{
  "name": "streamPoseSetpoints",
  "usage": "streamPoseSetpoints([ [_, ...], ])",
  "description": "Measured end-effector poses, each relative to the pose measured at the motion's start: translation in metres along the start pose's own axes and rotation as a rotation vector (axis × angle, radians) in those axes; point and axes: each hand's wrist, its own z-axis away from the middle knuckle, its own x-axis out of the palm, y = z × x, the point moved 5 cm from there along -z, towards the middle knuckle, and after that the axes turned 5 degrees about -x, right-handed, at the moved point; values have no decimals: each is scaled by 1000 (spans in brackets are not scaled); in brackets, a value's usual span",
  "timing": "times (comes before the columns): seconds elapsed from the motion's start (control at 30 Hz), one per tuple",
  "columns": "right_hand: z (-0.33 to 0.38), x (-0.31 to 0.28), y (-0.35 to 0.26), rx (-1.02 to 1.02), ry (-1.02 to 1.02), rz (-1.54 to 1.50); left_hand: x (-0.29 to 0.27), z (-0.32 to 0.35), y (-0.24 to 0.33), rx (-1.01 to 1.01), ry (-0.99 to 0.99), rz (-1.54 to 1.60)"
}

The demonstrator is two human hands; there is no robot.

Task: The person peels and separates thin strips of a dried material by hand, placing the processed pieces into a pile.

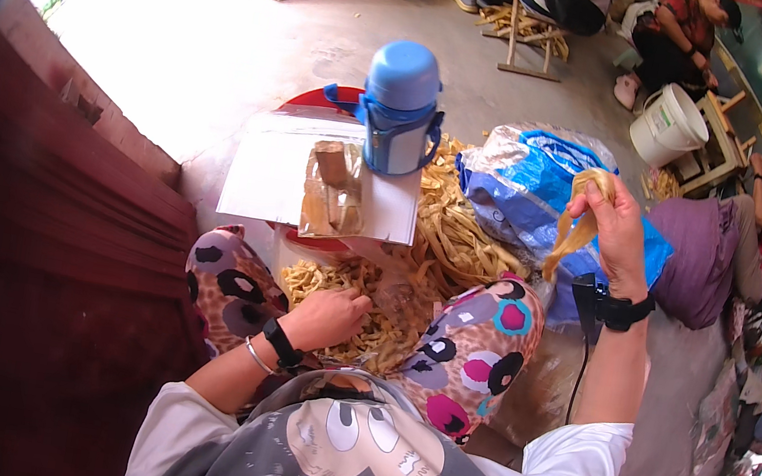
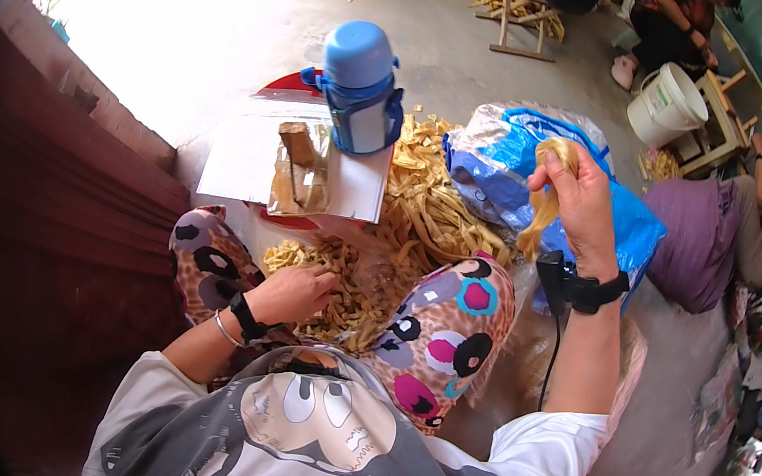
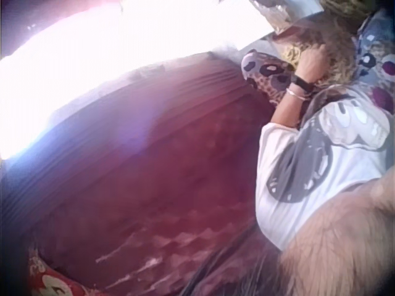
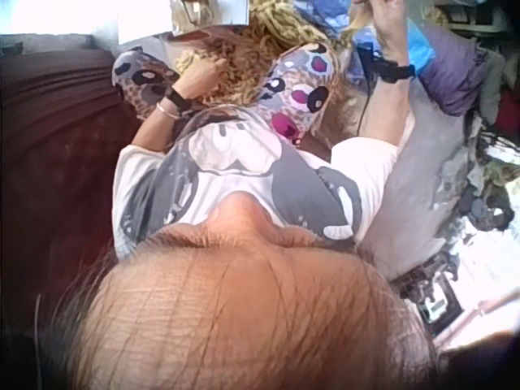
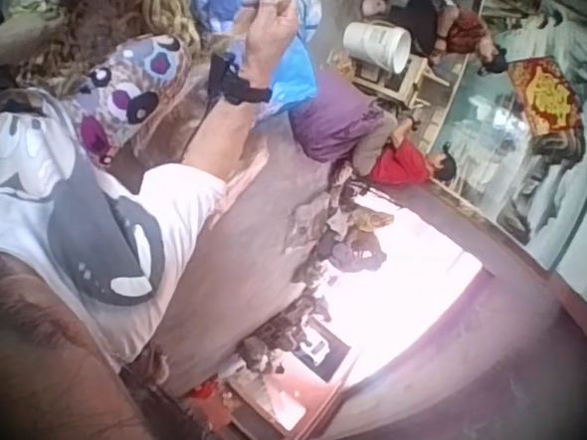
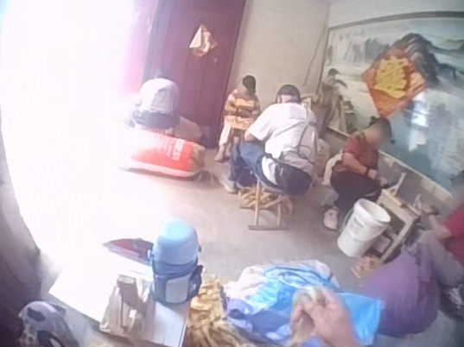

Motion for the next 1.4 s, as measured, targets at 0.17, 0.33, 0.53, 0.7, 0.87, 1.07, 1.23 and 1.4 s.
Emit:
streamPoseSetpoints([
  [0.17,-13,24,-44,-109,65,-105,-55,4,4,18,158,189],
  [0.33,1,65,-99,-267,-22,-111,-88,5,14,124,263,282],
  [0.53,20,110,-139,-329,-163,-178,-129,-9,50,225,447,541],
  [0.7,44,161,-156,-300,-434,-285,-148,-27,91,506,727,555],
  [0.87,35,144,-143,-155,-592,-356,-142,-51,81,307,499,1308],
  [1.07,31,20,42,442,-446,76,-203,-12,32,404,659,1361],
  [1.23,92,-9,240,519,-521,134,-290,46,28,678,707,1547],
  [1.4,61,5,249,379,-408,416,-296,63,21,461,884,1369],
])
